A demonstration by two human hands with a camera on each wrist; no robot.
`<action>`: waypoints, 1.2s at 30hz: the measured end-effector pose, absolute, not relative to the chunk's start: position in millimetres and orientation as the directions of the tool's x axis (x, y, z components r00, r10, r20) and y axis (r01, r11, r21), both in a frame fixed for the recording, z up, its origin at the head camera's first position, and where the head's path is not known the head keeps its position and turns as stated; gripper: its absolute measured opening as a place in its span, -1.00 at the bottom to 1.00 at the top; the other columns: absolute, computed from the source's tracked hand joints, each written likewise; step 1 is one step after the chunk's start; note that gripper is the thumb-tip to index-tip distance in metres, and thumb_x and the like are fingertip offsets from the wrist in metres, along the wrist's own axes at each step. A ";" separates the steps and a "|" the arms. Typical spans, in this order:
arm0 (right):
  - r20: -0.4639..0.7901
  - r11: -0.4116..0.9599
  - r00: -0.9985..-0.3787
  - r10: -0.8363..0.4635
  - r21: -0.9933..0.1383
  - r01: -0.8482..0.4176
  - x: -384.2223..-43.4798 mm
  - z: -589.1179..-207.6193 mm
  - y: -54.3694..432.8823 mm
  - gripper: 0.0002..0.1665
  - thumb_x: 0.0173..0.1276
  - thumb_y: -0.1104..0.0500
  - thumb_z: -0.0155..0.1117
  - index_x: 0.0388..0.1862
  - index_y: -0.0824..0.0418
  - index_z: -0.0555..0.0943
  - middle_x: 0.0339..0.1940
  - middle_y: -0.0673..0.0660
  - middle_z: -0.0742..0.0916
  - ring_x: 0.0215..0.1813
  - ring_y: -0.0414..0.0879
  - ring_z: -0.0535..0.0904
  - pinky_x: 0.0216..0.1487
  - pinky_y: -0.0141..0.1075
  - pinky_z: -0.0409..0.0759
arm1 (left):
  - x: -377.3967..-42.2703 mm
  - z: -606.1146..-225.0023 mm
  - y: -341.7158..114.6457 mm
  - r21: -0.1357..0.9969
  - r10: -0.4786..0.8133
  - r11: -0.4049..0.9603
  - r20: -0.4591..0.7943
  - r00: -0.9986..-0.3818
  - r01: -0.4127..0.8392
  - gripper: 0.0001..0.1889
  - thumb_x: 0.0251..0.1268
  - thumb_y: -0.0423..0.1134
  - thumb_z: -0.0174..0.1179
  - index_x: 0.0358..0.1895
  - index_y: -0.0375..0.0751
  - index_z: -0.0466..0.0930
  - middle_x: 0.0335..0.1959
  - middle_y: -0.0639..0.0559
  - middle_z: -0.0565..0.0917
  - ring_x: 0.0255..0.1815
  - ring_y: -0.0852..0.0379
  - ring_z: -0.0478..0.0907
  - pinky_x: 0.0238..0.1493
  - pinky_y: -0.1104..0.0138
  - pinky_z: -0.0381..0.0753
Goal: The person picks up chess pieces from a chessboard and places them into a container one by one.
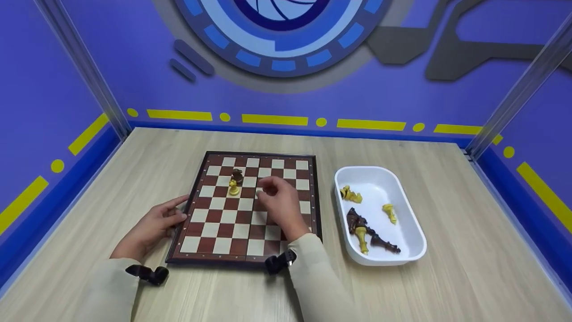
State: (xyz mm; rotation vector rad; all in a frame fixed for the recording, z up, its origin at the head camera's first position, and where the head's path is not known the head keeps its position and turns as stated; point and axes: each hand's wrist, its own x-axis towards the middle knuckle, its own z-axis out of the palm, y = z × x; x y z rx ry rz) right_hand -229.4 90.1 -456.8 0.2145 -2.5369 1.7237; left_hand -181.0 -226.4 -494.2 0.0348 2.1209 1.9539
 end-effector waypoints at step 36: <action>0.049 0.363 -0.977 -0.209 -0.924 -0.123 -241.9 -459.2 54.5 -0.50 0.20 0.17 0.42 0.15 0.13 0.58 0.12 0.14 0.64 0.10 0.00 0.61 -0.04 -0.18 0.67 | -181.5 -494.2 -225.7 0.980 0.167 0.094 -0.191 -0.967 -0.177 -0.35 0.38 -0.43 0.07 0.51 -0.13 0.14 -0.39 0.05 0.48 -0.63 0.24 0.49 -0.63 0.39 0.57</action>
